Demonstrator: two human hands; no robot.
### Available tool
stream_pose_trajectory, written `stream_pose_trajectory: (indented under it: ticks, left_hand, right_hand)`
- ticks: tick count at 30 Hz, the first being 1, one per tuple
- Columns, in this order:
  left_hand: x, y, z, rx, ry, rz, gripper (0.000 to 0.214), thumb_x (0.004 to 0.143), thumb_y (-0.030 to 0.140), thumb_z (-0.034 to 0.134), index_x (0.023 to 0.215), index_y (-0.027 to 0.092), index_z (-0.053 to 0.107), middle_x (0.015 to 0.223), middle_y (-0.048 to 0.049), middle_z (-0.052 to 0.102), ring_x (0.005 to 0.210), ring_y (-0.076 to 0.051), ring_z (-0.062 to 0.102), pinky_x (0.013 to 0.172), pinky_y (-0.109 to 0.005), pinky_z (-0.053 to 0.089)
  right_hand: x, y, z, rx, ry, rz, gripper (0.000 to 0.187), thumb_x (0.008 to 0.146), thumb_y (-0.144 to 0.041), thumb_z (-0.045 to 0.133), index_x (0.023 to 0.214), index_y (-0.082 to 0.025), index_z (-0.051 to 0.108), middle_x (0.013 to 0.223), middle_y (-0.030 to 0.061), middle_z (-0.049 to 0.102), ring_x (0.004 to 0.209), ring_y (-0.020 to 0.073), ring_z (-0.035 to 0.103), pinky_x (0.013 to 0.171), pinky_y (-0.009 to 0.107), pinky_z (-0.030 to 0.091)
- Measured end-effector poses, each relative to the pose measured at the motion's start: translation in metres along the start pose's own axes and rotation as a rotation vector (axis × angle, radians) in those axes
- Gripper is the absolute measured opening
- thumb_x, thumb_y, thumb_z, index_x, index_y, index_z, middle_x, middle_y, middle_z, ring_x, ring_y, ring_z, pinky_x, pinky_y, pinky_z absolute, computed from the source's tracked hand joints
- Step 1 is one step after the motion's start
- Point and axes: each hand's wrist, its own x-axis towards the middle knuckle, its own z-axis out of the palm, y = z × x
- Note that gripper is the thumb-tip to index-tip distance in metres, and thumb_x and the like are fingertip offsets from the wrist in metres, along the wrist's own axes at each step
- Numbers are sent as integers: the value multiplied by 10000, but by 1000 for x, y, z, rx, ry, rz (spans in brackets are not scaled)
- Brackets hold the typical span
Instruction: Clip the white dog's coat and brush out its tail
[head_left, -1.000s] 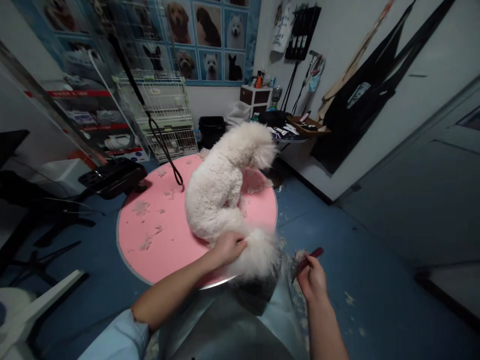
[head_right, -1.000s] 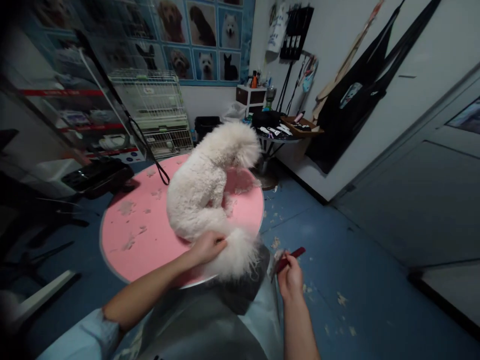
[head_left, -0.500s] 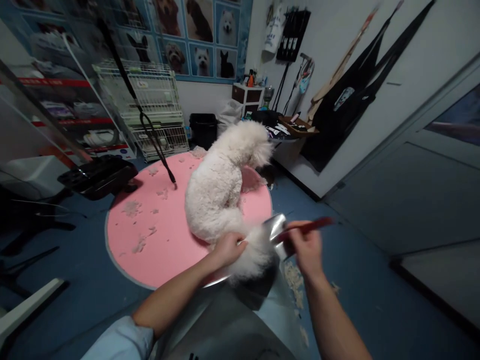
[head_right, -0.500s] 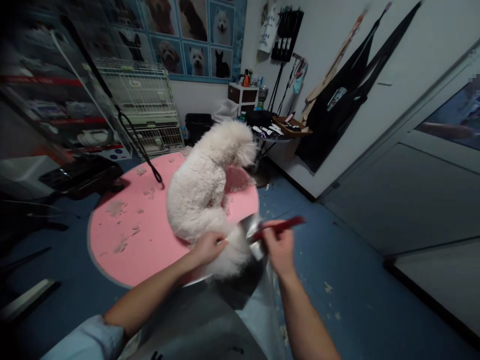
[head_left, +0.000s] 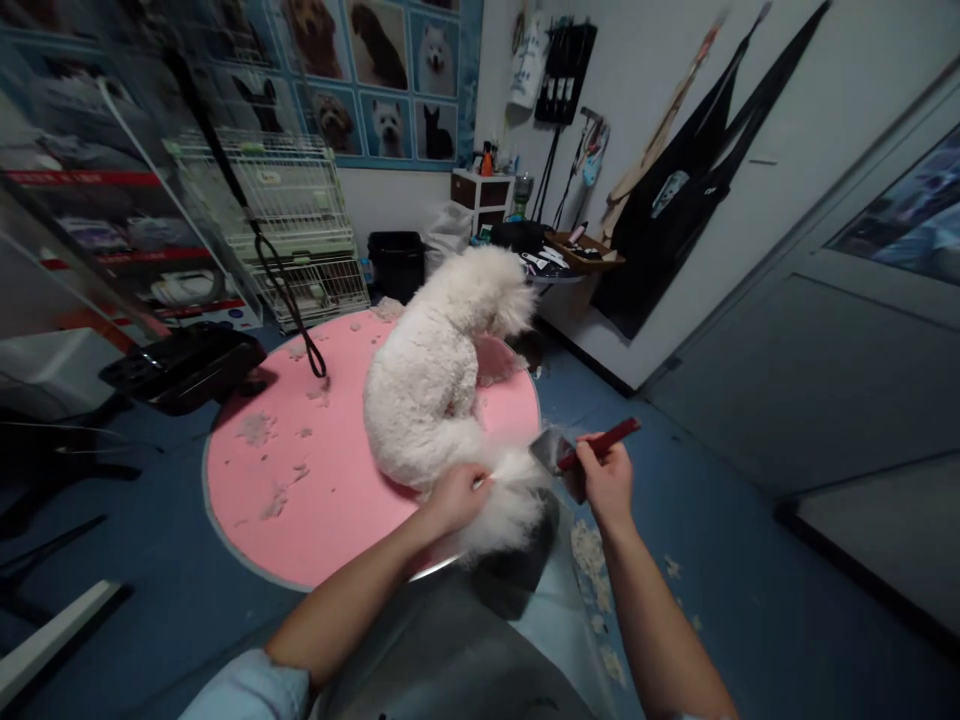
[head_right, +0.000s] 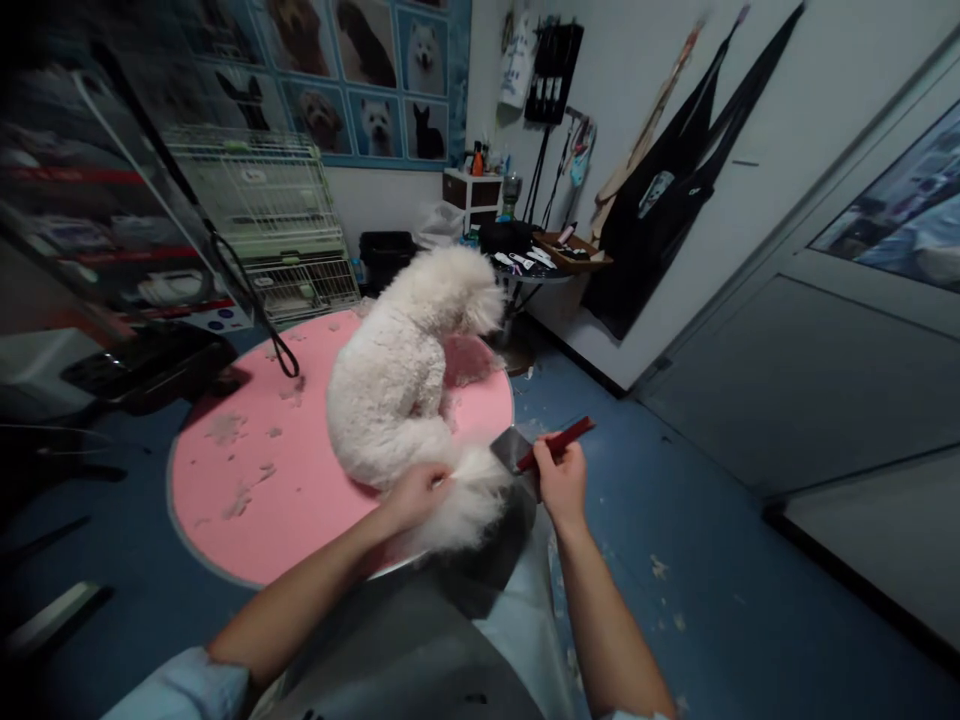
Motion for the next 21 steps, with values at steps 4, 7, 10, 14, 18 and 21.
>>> stream_pose_trajectory:
  ticks: [4, 7, 10, 14, 18, 21]
  left_hand:
    - [-3, -2, 4, 46, 12, 38, 244, 809, 250, 461, 667, 134, 623, 648, -10, 610, 610, -132, 506, 556, -229, 283]
    - [-7, -8, 6, 62, 26, 23, 238, 807, 247, 465, 673, 134, 626, 656, -10, 613, 620, -135, 511, 558, -226, 291]
    - [-8, -12, 8, 91, 41, 0, 246, 804, 249, 473, 648, 130, 622, 629, -11, 593, 613, -135, 505, 554, -228, 286]
    - [-9, -12, 9, 64, 43, 23, 252, 815, 259, 468, 683, 130, 640, 651, -13, 608, 623, -137, 509, 563, -233, 297]
    - [-13, -13, 7, 52, 45, 10, 273, 817, 273, 465, 671, 123, 639, 633, -13, 601, 612, -136, 503, 550, -235, 292]
    - [-16, -15, 8, 32, 48, -12, 286, 819, 290, 465, 669, 119, 638, 628, -16, 601, 609, -140, 505, 556, -241, 304]
  right_hand:
    - [7, 4, -4, -19, -185, -20, 280, 694, -387, 663, 865, -185, 574, 808, 23, 617, 690, 148, 568, 646, 284, 472]
    - [33, 3, -22, -106, -91, 62, 296, 635, -406, 691, 762, -176, 552, 650, -15, 566, 582, 140, 532, 573, 281, 455]
    - [45, -1, -35, -34, 412, -101, 271, 699, -424, 624, 787, -189, 519, 670, -29, 542, 595, 129, 522, 586, 274, 451]
    - [27, -4, -23, -55, -155, -30, 290, 676, -410, 670, 828, -186, 567, 705, -7, 582, 592, 137, 543, 566, 271, 456]
    - [30, -6, -15, -80, 117, -76, 271, 677, -406, 657, 772, -180, 542, 683, -16, 554, 604, 129, 524, 594, 273, 453]
    - [31, -6, -14, -32, 182, -178, 251, 726, -410, 620, 817, -191, 537, 705, -14, 562, 609, 124, 526, 593, 266, 453]
